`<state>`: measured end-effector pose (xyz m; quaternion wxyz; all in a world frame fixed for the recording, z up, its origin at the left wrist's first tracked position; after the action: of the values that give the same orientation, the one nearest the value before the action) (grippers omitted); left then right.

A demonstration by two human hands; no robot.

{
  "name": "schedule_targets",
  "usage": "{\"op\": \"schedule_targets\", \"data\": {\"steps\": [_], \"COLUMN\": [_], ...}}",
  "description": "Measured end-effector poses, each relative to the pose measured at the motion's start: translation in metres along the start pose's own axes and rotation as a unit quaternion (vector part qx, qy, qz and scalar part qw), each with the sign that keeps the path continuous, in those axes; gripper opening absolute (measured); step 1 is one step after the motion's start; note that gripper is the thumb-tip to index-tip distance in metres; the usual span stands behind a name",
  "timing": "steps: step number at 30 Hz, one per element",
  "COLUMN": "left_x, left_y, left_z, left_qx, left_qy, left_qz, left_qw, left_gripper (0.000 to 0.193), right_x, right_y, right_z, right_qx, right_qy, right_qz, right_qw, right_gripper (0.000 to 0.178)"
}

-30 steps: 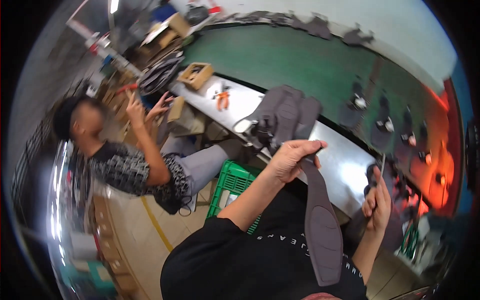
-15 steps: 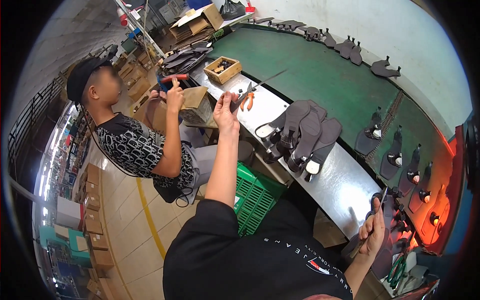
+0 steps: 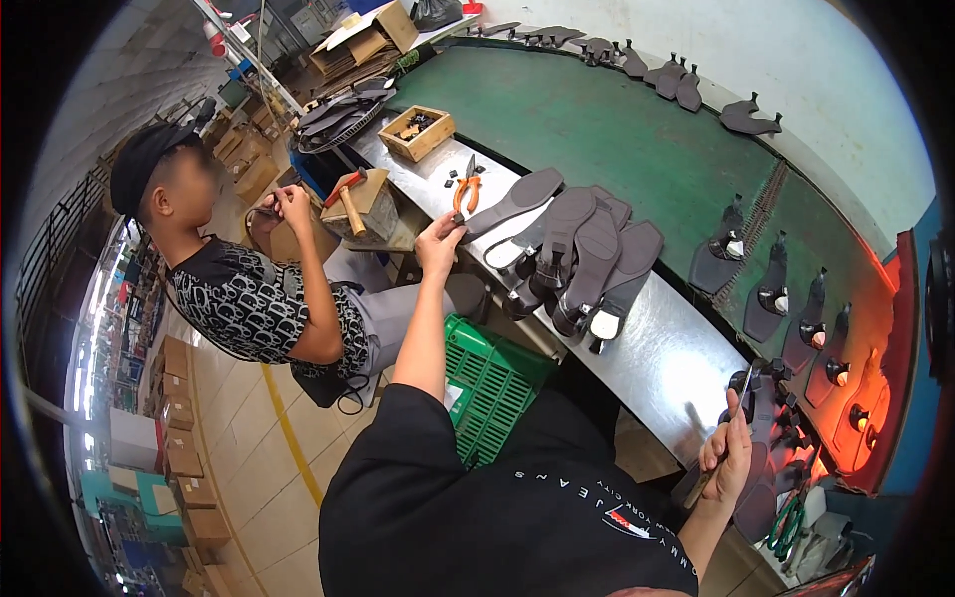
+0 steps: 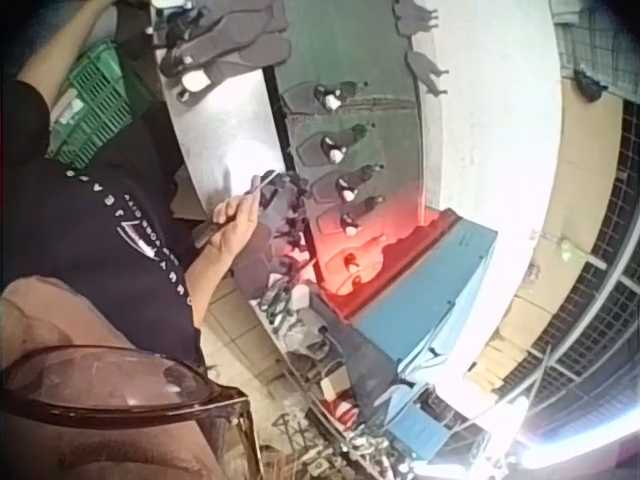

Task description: Manually assemble shoe components at a factory workstation.

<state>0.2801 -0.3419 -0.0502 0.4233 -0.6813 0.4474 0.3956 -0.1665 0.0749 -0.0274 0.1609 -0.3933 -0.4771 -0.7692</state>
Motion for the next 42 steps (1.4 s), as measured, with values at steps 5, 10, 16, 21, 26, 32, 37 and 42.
{"op": "schedule_targets", "data": {"steps": [5,10,16,21,26,32,37,42], "left_x": [-0.007,-0.013,-0.247,-0.303,-0.191,-0.179,-0.216,-0.268], "left_y": [0.008,-0.027,0.133,0.327,0.443,0.447,0.419,0.345], "left_z": [-0.006,-0.015,0.077,0.169,0.158,0.179,0.164,0.153], "left_qx": [-0.028,-0.109,0.084,0.306,0.382,0.283,0.22,0.174], "left_qy": [0.021,0.04,0.086,0.15,0.054,0.252,0.257,0.195], "left_qz": [-0.024,-0.118,0.239,0.116,-0.243,-0.202,-0.07,0.179], "left_qw": [0.999,0.986,0.964,0.933,0.89,0.903,0.938,0.948], "left_gripper": [0.037,0.056,0.038,0.066,0.078,0.044,0.027,0.023], "right_x": [-0.001,-0.001,0.025,0.037,0.025,0.01,0.013,0.028], "right_y": [0.007,0.006,-0.001,0.033,0.029,0.034,0.041,0.061], "right_z": [0.003,0.016,0.007,-0.02,-0.026,-0.03,-0.022,-0.002], "right_qx": [0.011,0.018,-0.067,-0.086,-0.12,-0.069,-0.082,-0.074], "right_qy": [0.0,0.016,-0.107,-0.27,-0.284,-0.272,-0.28,-0.336], "right_qz": [0.002,0.036,0.22,0.478,0.635,0.701,0.698,0.662], "right_qw": [1.0,0.999,0.967,0.831,0.709,0.656,0.654,0.666], "right_gripper": [0.042,0.043,0.036,0.041,0.043,0.037,0.037,0.035]}}
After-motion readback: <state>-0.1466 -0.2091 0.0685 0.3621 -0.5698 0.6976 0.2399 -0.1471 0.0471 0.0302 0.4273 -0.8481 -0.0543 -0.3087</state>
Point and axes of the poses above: each hand's wrist, its own z-axis away from the middle knuckle, its own y-axis out of the palm, x = y × z, the point moved 7 cm from there along -z, towards the middle knuckle, and after that the axes turned 1 degree about -y, right-handed, at the moved point
